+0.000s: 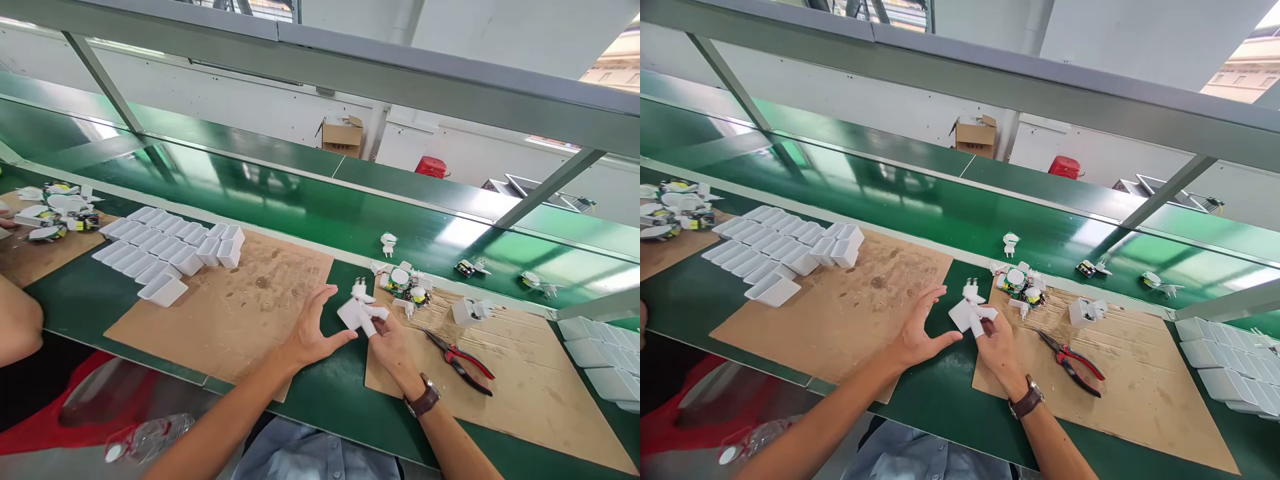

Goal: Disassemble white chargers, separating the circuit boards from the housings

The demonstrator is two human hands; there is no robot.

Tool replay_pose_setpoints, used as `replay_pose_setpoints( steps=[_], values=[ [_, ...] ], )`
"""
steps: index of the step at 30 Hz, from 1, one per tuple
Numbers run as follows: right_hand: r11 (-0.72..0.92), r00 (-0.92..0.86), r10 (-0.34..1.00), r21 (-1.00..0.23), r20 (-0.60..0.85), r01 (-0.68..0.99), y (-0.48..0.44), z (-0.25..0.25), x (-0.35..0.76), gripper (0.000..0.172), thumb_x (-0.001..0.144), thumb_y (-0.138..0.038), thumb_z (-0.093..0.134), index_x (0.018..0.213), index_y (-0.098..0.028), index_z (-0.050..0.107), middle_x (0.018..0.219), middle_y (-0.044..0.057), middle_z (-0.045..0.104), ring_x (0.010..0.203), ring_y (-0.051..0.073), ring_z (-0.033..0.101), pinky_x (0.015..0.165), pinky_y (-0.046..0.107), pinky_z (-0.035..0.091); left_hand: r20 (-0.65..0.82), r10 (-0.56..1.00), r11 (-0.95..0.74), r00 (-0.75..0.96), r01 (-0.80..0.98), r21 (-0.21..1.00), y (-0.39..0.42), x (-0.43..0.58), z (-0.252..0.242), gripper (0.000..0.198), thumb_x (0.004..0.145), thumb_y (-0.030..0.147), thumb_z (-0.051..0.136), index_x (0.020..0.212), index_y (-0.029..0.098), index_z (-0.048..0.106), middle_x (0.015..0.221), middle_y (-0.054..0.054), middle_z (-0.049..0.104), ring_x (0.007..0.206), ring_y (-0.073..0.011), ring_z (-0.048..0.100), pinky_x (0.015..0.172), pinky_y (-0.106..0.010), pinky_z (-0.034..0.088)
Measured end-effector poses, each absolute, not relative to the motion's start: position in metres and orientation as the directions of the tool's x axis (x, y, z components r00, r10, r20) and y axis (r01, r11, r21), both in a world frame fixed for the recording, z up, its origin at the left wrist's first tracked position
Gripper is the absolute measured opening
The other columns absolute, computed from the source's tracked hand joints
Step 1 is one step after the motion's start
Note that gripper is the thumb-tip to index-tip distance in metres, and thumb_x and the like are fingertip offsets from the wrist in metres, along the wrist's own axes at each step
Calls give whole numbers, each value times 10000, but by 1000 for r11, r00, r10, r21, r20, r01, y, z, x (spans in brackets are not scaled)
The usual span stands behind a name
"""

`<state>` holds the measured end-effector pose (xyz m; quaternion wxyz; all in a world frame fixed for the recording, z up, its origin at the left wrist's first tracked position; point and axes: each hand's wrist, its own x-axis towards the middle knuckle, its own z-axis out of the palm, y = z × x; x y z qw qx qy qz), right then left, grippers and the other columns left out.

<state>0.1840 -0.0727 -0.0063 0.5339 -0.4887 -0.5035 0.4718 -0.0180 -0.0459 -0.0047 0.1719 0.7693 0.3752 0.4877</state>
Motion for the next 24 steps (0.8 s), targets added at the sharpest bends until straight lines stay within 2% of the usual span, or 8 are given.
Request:
replay_pose_setpoints(
  steps=[1,3,6,11,24],
  values=[
    [42,58,998,-996,38,-82,-73,-5,183,206,895,-408,725,1062,-289,739,1148,68,718,1027,255,657,897,435,575,608,745,-664,277,406,628,-46,-17,-5,840,812,473,834,1494,230,408,1436,-179,557,1337,-341,579,1076,-548,550],
    [-67,26,997,-957,-77,-283,-73,-1,181,268,882,-436,749,1094,-272,735,1167,63,738,1008,249,689,847,417,600,613,714,-700,339,374,608,-47,-14,-3,792,824,437,833,1477,233,436,1423,-175,583,1332,-330,592,1099,-555,534],
    [-278,-136,960,-790,-244,-547,-75,3,177,351,793,-409,850,1079,-227,757,1097,68,769,929,235,724,762,357,608,672,635,-772,381,301,560,-47,-11,0,689,864,373,804,1453,219,482,1375,-177,633,1289,-312,625,1074,-526,552],
    [-400,-289,916,-703,-280,-588,-78,5,175,366,804,-391,848,1104,-204,754,1011,69,786,832,208,749,731,310,605,722,574,-818,385,279,502,-46,-8,0,759,845,362,822,1495,207,461,1345,-182,655,1248,-311,640,1044,-509,564],
    [-444,-312,896,-668,-316,-598,-80,1,175,345,828,-355,826,1126,-205,741,1035,77,798,870,235,773,750,343,618,716,573,-819,399,265,508,-44,-8,2,698,876,359,774,1480,192,465,1265,-189,663,1149,-313,663,970,-484,587]
  ],
)
